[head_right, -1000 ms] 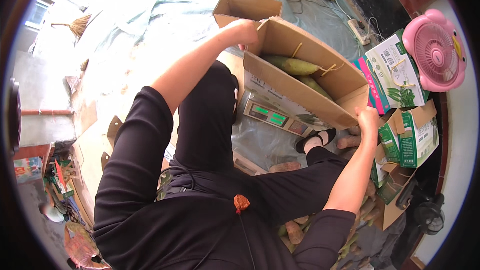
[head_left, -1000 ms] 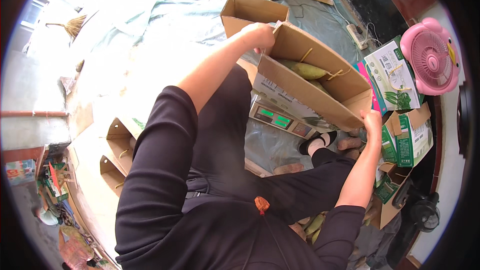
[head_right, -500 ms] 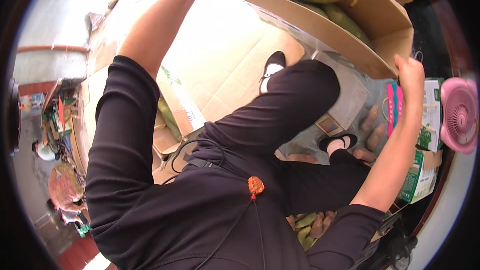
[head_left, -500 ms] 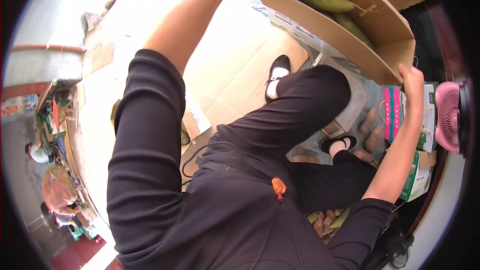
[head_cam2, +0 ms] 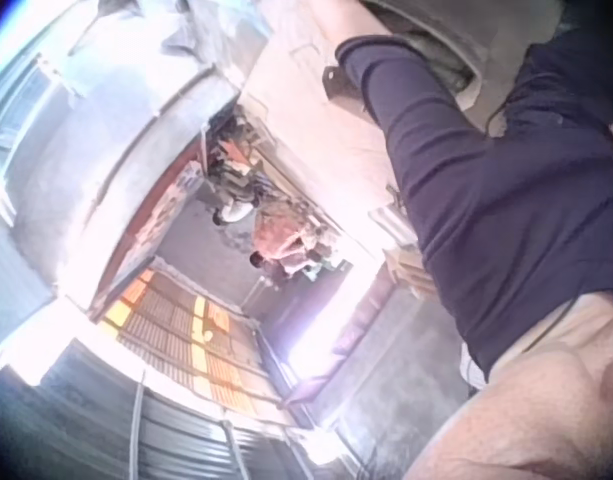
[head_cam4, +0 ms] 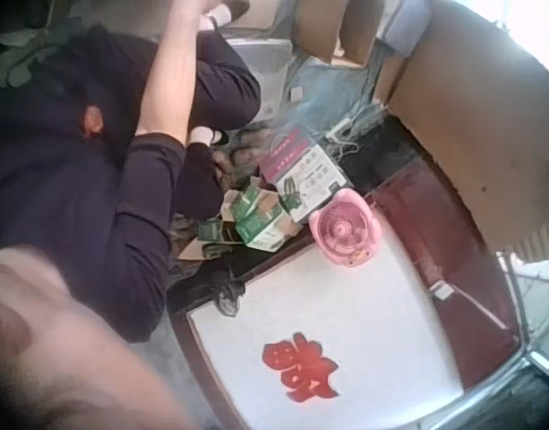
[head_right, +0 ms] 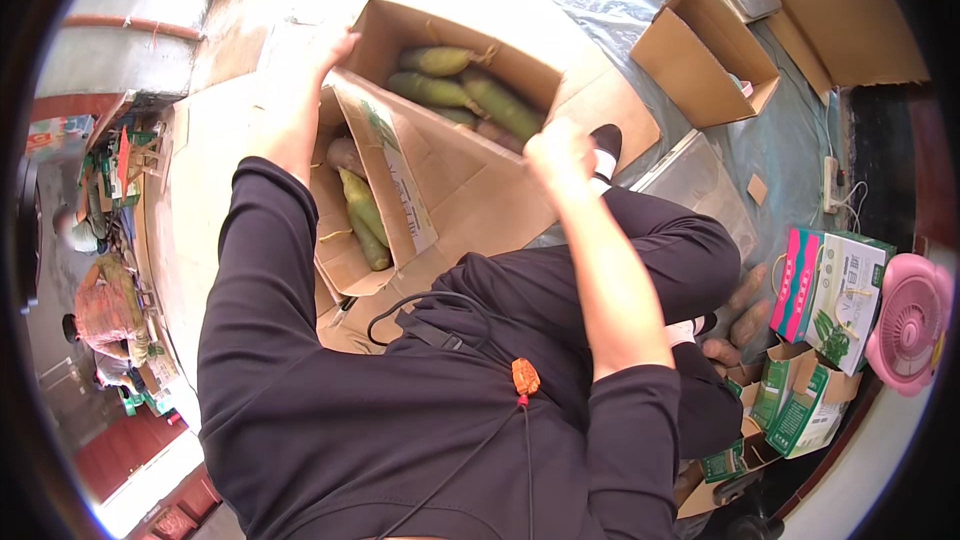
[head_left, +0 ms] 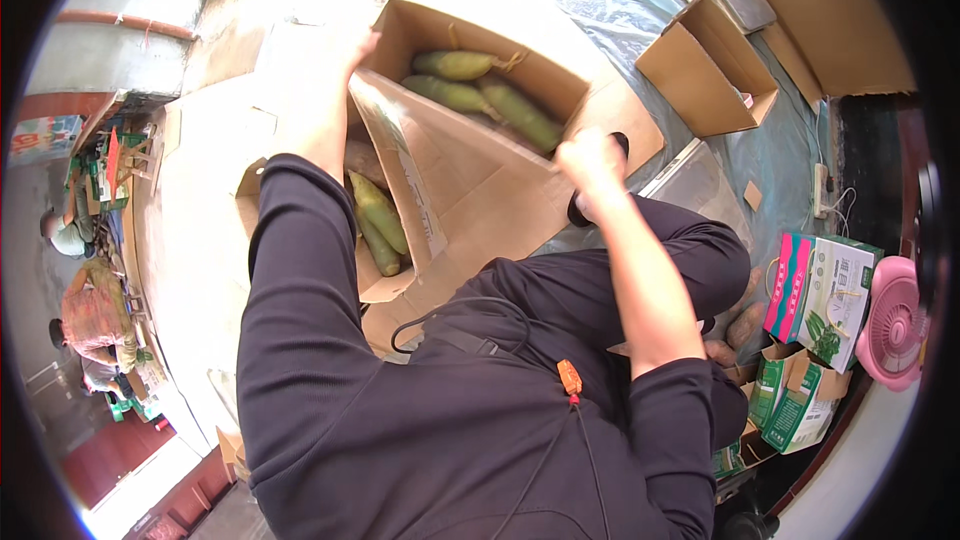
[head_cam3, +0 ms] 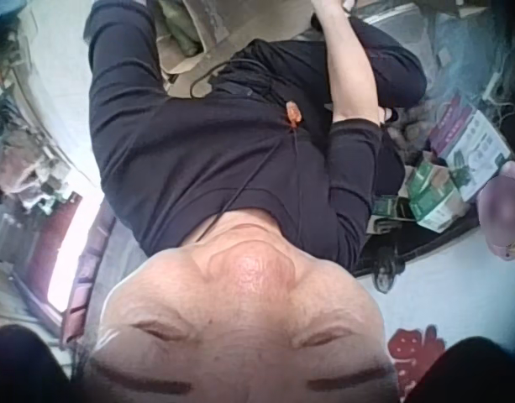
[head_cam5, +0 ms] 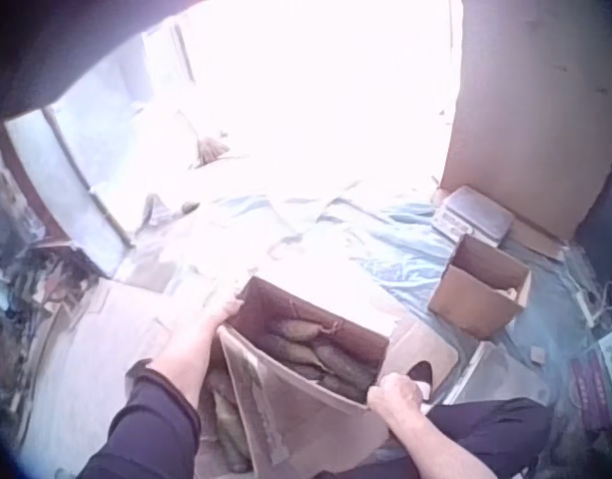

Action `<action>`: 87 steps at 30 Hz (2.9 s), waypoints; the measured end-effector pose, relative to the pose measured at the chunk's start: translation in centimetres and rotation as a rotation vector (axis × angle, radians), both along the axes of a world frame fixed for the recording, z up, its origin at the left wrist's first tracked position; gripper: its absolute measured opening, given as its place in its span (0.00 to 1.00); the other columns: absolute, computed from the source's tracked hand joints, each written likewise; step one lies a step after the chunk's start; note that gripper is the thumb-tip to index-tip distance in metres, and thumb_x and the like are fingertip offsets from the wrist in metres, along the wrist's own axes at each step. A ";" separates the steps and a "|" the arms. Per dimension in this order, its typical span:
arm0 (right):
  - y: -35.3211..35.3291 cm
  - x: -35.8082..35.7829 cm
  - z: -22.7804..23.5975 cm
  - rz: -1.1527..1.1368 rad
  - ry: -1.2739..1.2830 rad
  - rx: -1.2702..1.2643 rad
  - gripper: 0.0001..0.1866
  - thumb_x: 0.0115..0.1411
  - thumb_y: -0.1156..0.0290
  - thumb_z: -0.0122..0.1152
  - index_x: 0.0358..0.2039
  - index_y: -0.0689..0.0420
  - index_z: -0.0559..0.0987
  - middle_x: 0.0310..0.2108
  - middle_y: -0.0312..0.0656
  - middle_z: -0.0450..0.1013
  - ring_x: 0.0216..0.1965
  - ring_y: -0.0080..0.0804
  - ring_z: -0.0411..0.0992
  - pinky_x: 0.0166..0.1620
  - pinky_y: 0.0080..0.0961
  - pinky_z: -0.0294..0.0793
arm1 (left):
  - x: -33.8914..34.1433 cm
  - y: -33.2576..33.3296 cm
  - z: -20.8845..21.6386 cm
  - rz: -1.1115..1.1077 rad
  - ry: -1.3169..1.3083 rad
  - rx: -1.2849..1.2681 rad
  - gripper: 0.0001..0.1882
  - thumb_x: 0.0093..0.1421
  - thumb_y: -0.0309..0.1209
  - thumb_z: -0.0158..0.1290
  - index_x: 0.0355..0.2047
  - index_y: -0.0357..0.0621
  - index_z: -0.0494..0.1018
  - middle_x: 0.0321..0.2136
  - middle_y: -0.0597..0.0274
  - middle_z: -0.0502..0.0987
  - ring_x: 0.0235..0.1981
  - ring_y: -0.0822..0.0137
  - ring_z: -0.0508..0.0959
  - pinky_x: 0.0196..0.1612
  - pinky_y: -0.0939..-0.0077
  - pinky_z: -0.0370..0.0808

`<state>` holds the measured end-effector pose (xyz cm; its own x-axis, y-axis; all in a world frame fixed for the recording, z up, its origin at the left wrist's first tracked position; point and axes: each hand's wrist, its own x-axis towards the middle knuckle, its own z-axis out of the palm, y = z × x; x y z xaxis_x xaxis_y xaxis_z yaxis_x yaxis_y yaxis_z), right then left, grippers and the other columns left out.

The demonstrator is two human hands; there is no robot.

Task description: Sorting and weighing tubers into boxes.

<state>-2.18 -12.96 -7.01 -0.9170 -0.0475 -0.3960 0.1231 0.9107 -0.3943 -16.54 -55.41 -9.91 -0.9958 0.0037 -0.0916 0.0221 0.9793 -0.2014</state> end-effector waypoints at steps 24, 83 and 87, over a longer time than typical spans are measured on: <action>38.2 8.9 13.9 -0.560 0.229 -0.219 0.13 0.62 0.61 0.55 0.41 0.56 0.77 0.26 0.33 0.73 0.22 0.16 0.67 0.22 0.13 0.60 | 30.2 0.1 3.7 0.846 0.198 0.222 0.25 0.50 0.38 0.63 0.47 0.46 0.68 0.47 0.52 0.66 0.50 0.50 0.70 0.48 0.58 0.73; 40.0 23.2 4.6 -0.809 0.078 -0.134 0.12 0.54 0.63 0.55 0.36 0.51 0.82 0.26 0.42 0.79 0.26 0.33 0.78 0.45 0.33 0.73 | 20.5 8.2 -0.1 -0.530 -0.557 0.132 0.21 0.51 0.21 0.51 0.42 0.62 0.79 0.35 0.51 0.79 0.38 0.52 0.78 0.43 0.60 0.75; 40.4 23.1 3.4 -0.781 0.088 0.042 0.12 0.53 0.61 0.55 0.35 0.47 0.83 0.33 0.39 0.79 0.42 0.32 0.76 0.58 0.35 0.60 | 21.7 6.8 0.7 -0.593 -0.582 -0.009 0.24 0.50 0.20 0.48 0.42 0.62 0.79 0.35 0.49 0.78 0.39 0.51 0.78 0.45 0.60 0.75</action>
<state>20.95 27.39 -3.58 -0.7065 0.6375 -0.3072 0.7038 0.5876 -0.3993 5.15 -48.61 -9.19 -0.6223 0.5096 -0.5941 0.6368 0.7710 -0.0057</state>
